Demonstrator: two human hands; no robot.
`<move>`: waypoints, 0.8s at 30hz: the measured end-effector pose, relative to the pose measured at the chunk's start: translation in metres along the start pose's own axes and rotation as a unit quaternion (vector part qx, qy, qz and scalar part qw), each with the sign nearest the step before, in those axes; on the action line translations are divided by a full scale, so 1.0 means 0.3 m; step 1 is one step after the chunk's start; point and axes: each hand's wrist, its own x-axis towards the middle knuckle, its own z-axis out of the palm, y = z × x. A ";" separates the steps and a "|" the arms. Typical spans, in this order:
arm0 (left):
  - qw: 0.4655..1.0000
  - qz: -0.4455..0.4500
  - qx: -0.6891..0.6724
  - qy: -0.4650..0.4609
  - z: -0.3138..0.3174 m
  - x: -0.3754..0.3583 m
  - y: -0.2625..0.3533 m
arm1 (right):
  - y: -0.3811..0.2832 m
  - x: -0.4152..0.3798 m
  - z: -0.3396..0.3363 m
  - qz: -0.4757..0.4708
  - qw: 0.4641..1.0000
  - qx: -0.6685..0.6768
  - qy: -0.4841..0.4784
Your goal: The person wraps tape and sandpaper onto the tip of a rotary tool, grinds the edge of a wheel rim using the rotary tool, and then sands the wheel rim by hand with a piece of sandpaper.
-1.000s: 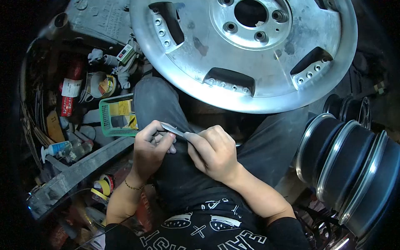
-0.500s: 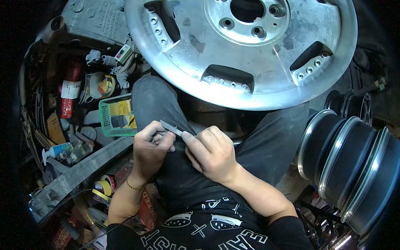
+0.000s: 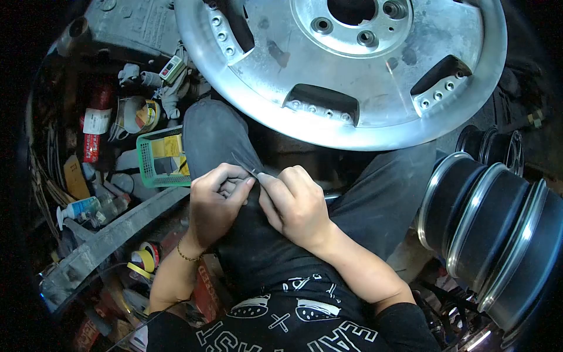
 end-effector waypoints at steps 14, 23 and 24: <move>0.996 0.078 0.041 -0.020 -0.001 0.024 -0.023 | 0.008 -0.040 0.010 0.043 0.999 -0.007 -0.032; 0.992 0.092 0.060 -0.056 -0.003 0.031 -0.038 | 0.018 -0.051 0.022 0.060 0.998 -0.010 -0.029; 0.992 0.092 0.060 -0.056 -0.002 0.031 -0.038 | 0.018 -0.052 0.022 0.060 0.998 -0.010 -0.029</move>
